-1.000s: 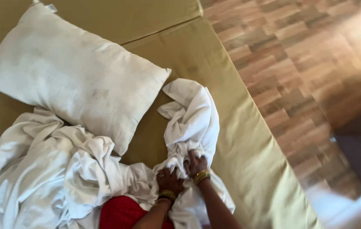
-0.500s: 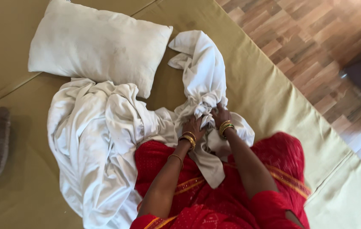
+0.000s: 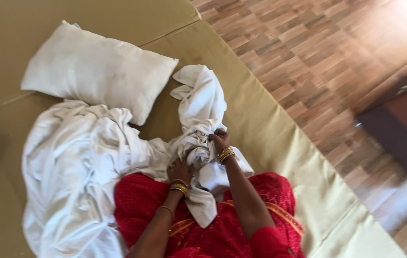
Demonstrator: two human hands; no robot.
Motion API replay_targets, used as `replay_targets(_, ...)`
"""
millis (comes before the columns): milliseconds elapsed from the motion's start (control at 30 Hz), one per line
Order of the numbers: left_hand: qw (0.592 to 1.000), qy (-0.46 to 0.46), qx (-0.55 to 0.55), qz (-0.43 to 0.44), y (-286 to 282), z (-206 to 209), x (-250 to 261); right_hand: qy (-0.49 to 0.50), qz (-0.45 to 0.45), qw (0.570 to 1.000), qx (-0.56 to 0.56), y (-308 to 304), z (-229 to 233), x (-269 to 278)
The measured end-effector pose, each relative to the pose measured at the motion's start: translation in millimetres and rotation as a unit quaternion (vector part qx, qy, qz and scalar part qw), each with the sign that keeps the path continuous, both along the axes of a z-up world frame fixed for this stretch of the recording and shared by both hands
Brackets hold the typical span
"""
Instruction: The person sits on a bed and folds white bedding items by hand. They smooth and fold a large sheet, then fold a pillowcase and place it on the bed.
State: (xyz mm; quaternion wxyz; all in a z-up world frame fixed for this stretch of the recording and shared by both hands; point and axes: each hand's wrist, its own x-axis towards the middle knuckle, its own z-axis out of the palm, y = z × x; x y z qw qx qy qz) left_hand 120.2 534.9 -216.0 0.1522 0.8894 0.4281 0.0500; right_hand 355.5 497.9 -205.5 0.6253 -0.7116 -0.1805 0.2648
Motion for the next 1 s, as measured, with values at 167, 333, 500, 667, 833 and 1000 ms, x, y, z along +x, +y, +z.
replay_targets(167, 0.996, -0.065, 0.05, 0.022, -6.2, 55.7, 21.8, -0.257, -0.24, 0.924, 0.152, -52.0, 2.7, 4.7)
replay_targets(333, 0.929, -0.308, 0.202, 0.045, -26.5, 135.8, 30.3, -0.342, -0.25, 0.9, 0.098, -148.8, 52.6, -49.8)
replay_targets(500, 0.904, -0.416, 0.097, 0.026, -34.9, 197.8, 1.3, -0.51, -0.297, 0.796, 0.137, -159.0, 132.0, -95.1)
replay_targets(667, 0.885, -0.437, -0.012, 0.161, 4.4, 186.7, -9.3, -0.361, -0.103, 0.92, 0.11, -142.9, 161.6, -87.7)
replay_targets(833, 0.861, -0.457, -0.153, 0.162, 52.4, 70.7, -33.0, -0.33, -0.144, 0.931, -0.051, -122.3, 110.0, -73.8)
replay_targets(1000, 0.807, -0.492, -0.251, 0.211, 62.1, -0.7, -48.1, -0.446, -0.088, 0.862, -0.225, -100.6, 73.4, -60.9)
